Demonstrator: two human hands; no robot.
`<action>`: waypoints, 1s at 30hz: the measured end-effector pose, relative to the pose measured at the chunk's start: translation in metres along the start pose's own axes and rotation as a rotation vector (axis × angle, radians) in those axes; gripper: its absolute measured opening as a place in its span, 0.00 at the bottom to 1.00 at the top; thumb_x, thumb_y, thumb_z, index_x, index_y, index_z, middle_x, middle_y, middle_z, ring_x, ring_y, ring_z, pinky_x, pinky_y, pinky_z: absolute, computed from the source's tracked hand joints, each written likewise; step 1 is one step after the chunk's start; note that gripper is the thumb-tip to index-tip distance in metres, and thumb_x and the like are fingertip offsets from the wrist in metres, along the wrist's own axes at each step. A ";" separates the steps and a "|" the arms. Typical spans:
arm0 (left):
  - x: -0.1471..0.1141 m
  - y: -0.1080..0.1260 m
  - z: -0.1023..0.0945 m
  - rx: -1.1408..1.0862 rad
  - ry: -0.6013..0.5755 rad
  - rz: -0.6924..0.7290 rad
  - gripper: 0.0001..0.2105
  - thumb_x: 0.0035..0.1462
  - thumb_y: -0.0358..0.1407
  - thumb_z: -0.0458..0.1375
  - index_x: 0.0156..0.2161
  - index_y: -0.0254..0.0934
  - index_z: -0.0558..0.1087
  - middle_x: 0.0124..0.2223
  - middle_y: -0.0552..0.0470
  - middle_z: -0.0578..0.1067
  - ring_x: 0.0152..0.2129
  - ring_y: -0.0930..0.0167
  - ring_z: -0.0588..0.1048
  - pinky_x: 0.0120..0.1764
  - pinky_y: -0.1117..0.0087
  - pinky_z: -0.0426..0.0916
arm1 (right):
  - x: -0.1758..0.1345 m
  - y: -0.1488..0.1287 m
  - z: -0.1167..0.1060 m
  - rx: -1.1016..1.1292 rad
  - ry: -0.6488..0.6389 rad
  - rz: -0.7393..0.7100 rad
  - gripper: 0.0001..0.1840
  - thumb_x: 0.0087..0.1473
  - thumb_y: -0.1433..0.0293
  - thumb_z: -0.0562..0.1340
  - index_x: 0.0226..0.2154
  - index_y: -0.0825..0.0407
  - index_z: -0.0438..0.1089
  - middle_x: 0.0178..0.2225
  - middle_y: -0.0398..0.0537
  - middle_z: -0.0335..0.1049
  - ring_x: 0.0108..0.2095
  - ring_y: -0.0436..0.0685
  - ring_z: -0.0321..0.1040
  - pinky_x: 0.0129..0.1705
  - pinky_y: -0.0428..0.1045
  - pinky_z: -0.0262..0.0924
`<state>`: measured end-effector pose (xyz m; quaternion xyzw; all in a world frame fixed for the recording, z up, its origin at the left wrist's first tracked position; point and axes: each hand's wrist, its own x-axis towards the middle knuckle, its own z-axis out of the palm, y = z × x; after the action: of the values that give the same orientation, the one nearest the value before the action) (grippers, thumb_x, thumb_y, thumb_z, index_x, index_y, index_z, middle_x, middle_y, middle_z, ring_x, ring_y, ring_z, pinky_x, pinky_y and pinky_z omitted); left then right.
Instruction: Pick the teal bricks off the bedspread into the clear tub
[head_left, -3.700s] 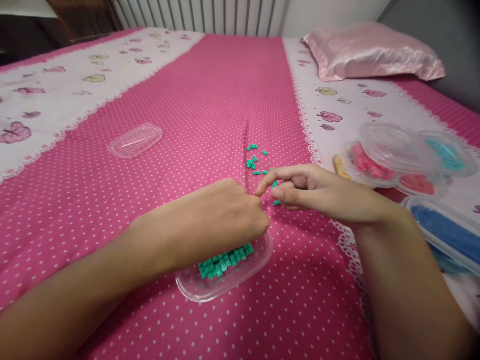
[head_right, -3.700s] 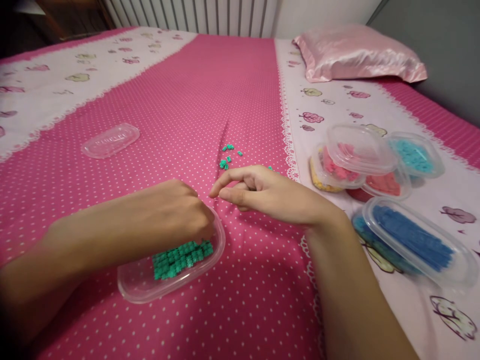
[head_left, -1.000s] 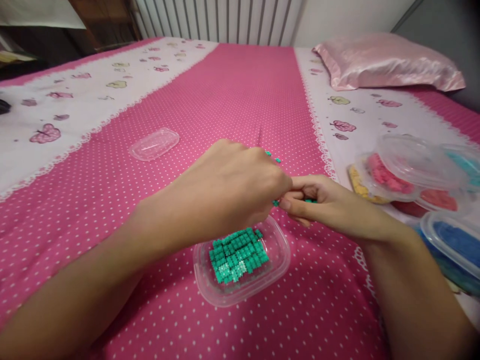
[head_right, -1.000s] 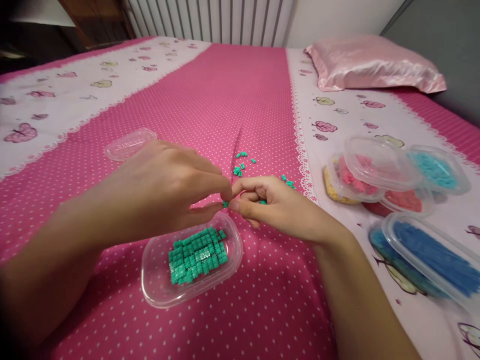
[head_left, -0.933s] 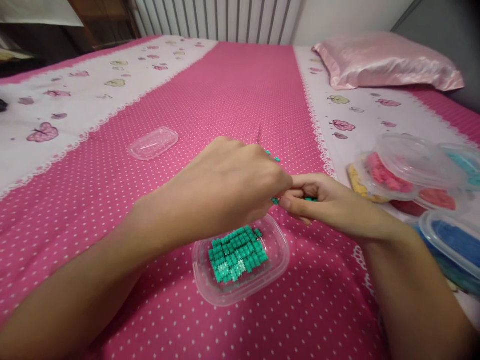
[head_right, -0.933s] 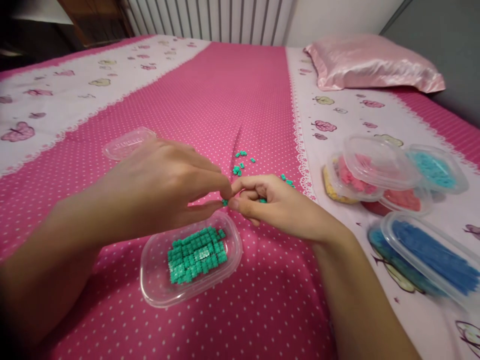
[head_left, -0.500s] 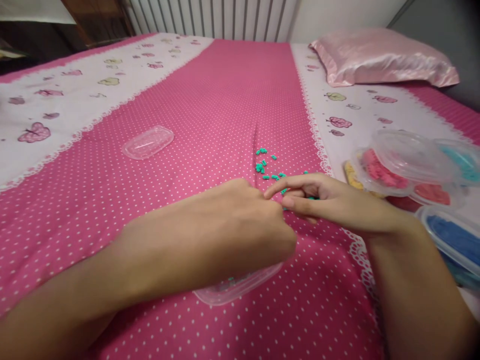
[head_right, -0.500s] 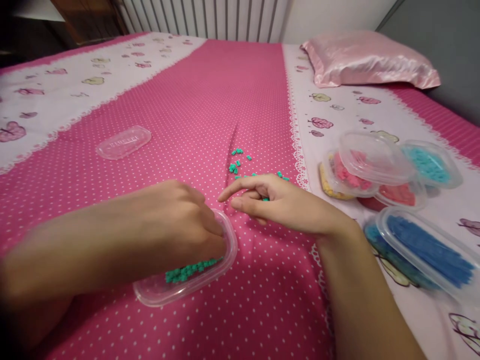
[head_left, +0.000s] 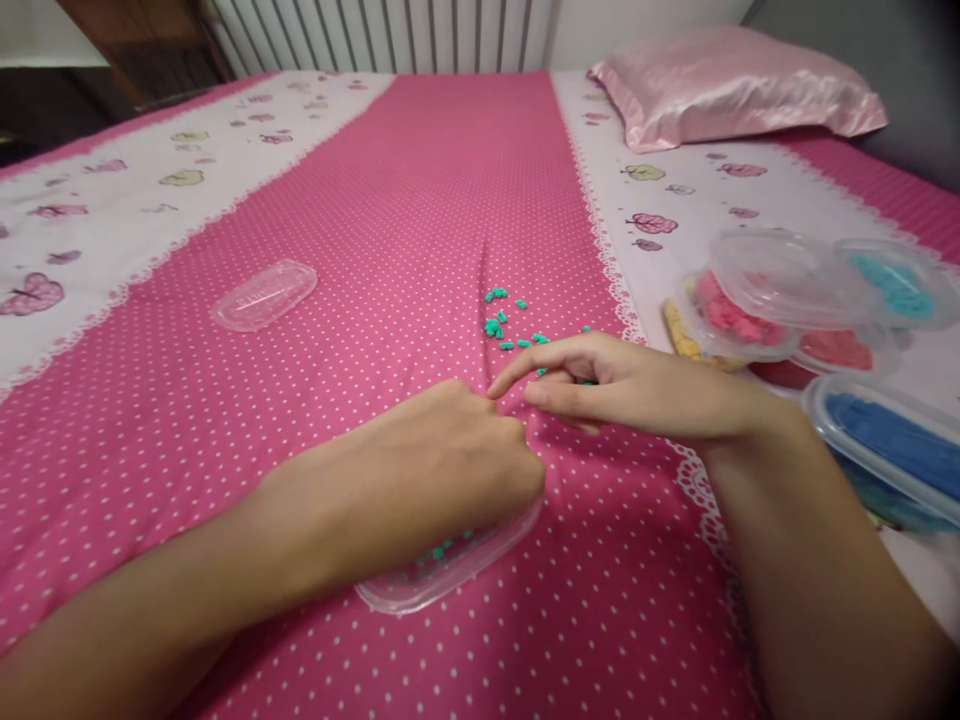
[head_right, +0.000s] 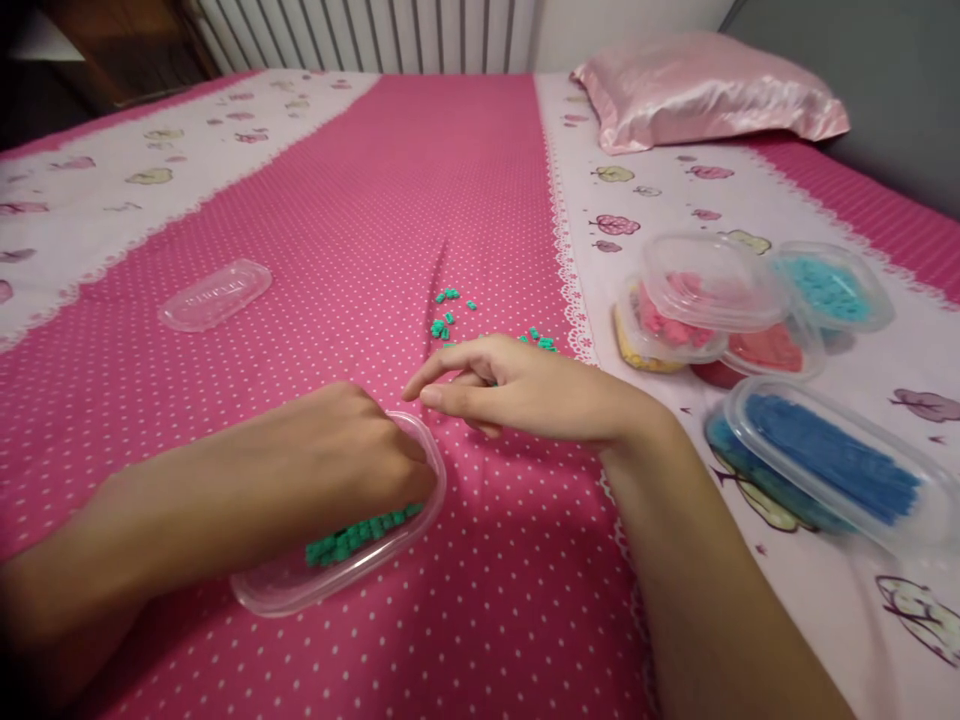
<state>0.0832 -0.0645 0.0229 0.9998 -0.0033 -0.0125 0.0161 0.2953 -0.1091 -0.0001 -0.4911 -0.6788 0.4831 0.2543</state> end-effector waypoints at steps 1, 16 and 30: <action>0.001 0.000 0.000 0.013 -0.018 -0.008 0.15 0.50 0.17 0.56 0.22 0.38 0.64 0.21 0.60 0.71 0.15 0.73 0.64 0.22 0.64 0.49 | 0.000 0.000 0.000 -0.002 0.002 -0.009 0.19 0.63 0.55 0.61 0.47 0.49 0.77 0.27 0.42 0.67 0.28 0.51 0.59 0.30 0.48 0.53; 0.003 0.001 -0.006 0.040 -0.066 -0.024 0.15 0.52 0.18 0.58 0.22 0.38 0.67 0.23 0.58 0.75 0.17 0.71 0.70 0.23 0.63 0.50 | 0.001 0.002 0.001 0.005 0.005 0.021 0.18 0.63 0.55 0.60 0.46 0.49 0.76 0.25 0.39 0.63 0.27 0.50 0.58 0.30 0.48 0.51; -0.007 -0.014 -0.017 -0.032 -0.063 -0.018 0.14 0.57 0.22 0.60 0.22 0.38 0.66 0.23 0.60 0.72 0.16 0.76 0.65 0.23 0.66 0.51 | 0.000 0.007 0.004 0.167 0.049 -0.014 0.23 0.64 0.49 0.57 0.46 0.49 0.74 0.21 0.36 0.57 0.22 0.47 0.49 0.24 0.47 0.43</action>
<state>0.0763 -0.0498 0.0400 0.9985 0.0053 -0.0439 0.0318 0.2953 -0.1100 -0.0080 -0.4749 -0.6332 0.5242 0.3142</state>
